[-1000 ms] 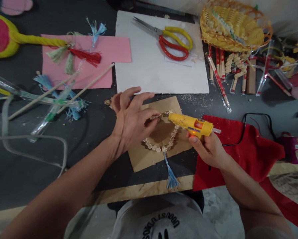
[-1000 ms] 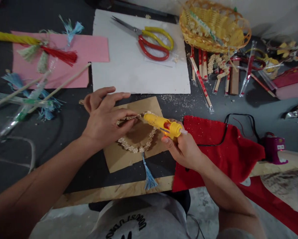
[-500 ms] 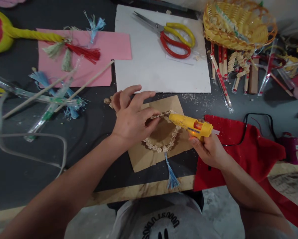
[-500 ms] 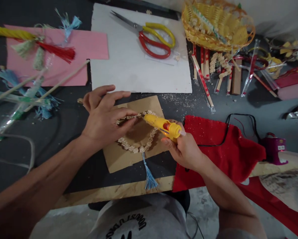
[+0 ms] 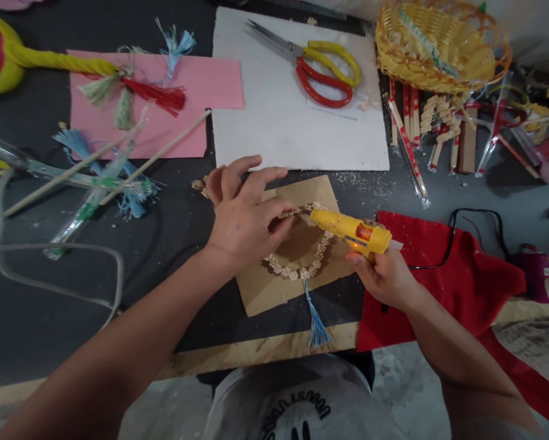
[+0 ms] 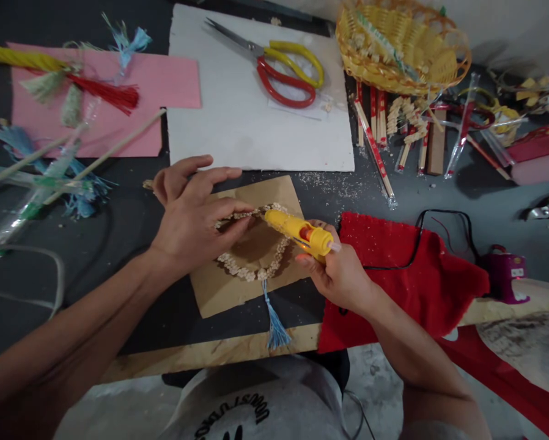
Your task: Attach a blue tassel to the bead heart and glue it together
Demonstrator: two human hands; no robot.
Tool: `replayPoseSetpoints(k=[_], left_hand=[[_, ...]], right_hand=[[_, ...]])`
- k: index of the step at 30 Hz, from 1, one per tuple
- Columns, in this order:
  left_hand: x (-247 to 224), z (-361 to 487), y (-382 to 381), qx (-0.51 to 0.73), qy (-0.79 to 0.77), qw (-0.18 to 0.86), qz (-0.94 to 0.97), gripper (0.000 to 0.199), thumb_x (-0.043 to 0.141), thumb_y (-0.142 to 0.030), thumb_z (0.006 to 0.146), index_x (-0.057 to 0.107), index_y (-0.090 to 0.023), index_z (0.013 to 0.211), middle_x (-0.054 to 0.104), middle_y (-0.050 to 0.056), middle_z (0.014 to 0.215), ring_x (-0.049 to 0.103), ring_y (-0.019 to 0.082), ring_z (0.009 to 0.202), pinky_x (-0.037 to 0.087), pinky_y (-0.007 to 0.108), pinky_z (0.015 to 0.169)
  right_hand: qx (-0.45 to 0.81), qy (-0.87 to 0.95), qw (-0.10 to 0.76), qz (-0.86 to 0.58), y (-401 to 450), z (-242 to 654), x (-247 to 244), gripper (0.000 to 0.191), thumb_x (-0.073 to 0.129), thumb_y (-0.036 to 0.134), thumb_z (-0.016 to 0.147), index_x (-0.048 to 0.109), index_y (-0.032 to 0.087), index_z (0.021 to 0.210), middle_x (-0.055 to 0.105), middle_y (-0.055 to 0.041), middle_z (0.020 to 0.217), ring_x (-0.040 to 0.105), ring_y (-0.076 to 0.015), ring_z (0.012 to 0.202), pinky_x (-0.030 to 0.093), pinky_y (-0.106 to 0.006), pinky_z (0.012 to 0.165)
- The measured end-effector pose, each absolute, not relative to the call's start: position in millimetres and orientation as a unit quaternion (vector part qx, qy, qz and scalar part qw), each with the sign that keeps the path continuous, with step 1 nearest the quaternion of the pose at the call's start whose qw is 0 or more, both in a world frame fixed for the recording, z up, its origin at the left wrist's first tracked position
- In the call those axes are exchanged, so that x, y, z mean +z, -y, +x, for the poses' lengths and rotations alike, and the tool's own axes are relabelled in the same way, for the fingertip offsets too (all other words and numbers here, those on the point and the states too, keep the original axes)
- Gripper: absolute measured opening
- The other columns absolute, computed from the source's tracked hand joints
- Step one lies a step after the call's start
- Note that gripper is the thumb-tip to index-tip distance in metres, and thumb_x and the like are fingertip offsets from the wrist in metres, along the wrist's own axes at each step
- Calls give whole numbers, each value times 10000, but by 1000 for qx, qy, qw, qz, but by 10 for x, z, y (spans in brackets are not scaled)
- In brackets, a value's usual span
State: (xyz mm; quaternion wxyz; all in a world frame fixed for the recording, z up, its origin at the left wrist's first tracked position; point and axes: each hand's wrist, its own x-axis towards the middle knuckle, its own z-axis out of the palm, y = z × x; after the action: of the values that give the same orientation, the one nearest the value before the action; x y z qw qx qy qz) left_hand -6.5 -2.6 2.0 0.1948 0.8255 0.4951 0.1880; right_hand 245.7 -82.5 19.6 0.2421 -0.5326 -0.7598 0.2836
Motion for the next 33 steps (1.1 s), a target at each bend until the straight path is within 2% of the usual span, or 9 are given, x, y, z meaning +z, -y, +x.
replayPoseSetpoints(k=[7,11,13,18,22,27,33], left_hand=[[34,-48,25,184,-498,198,824,138,613,-351,900,745,-314,909,543,-21,1462,321,344,1470,236,595,1209],[22,-51,23,186,-494,196,826,161,599,-365,911,745,-298,899,537,-9,1466,344,338,1461,251,584,1204],[17,-56,24,185,-495,198,826,167,595,-365,913,748,-303,894,531,-11,1477,349,337,1460,235,589,1211],[21,-58,33,178,-497,201,825,143,613,-347,901,754,-324,911,521,-27,1490,333,332,1473,211,585,1227],[27,-51,35,184,-500,188,825,165,599,-367,918,750,-311,885,541,-25,1461,329,341,1474,217,597,1220],[13,-59,27,184,-494,190,828,134,634,-403,898,745,-331,917,539,-27,1459,305,340,1486,253,594,1218],[1,-53,29,180,-499,196,825,151,622,-409,916,749,-328,926,520,-32,1484,283,335,1504,231,588,1232]], right_hand=[[294,756,242,-532,816,2449,221,304,447,464,1022,610,216,1087,664,-97,930,689,-235,827,590,-350,732],[294,755,259,-526,819,2441,248,280,462,453,1015,606,223,943,632,-83,854,670,-244,862,586,-354,736],[299,750,262,-528,826,2445,263,292,457,453,1014,587,233,873,606,-66,793,644,-234,811,579,-362,735],[361,720,257,-535,846,2484,315,309,459,453,1016,548,241,810,475,15,614,466,-160,553,490,-312,584],[365,698,276,-551,848,2507,330,317,447,428,1024,528,222,797,473,20,635,433,-128,530,386,-266,500],[348,704,285,-550,840,2496,299,292,509,459,995,560,228,823,529,-3,685,487,-154,567,437,-295,551],[355,701,260,-561,846,2502,287,338,475,500,1004,541,248,789,460,20,609,434,-154,502,466,-314,542]])
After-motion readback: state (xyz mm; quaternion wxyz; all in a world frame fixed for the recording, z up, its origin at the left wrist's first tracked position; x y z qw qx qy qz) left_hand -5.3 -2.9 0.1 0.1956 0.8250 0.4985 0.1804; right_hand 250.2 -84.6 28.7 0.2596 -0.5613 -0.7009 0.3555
